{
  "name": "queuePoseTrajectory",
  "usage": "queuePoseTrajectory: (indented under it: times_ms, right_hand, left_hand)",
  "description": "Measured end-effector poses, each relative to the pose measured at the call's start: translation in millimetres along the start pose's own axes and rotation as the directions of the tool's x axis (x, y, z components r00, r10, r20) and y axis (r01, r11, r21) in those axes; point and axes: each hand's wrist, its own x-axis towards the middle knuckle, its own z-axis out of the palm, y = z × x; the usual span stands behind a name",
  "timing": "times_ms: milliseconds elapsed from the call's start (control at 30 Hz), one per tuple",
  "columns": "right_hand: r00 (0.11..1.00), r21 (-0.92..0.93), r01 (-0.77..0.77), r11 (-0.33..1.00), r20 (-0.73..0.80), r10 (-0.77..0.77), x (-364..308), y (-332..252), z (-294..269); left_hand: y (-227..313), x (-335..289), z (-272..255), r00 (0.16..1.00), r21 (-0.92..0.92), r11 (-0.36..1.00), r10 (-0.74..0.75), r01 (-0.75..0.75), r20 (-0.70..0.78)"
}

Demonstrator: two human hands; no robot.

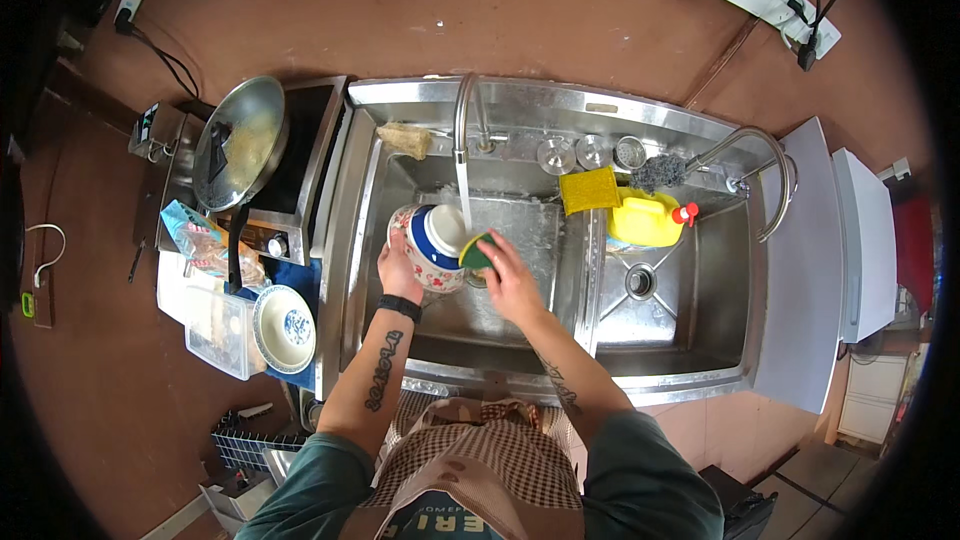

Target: Clearing leftover food from a table and then washing the bowls in a kitchen sink.

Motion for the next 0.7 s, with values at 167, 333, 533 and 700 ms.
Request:
queuePoseTrajectory:
  times_ms: [167,333,533,700]
  right_hand:
    - [0.997,-0.005,0.002,1.000,-0.080,-0.003,34,19,10]
    - [0.883,-0.068,-0.442,0.894,0.143,0.447,26,15,18]
    - [0.950,0.114,-0.203,0.972,-0.216,0.224,37,11,31]
    - [0.804,-0.277,-0.480,0.832,0.240,0.544,18,53,-4]
  left_hand:
    - [-15,-10,-4,0.997,0.122,0.991,-0.067,0.062,0.038]
    - [-21,-3,-8,0.999,0.075,0.997,-0.036,0.036,-0.008]
    - [-24,-9,3,0.993,0.145,0.987,-0.082,0.069,0.085]
    - [-6,-15,26,0.986,0.118,0.991,0.037,-0.057,0.161]
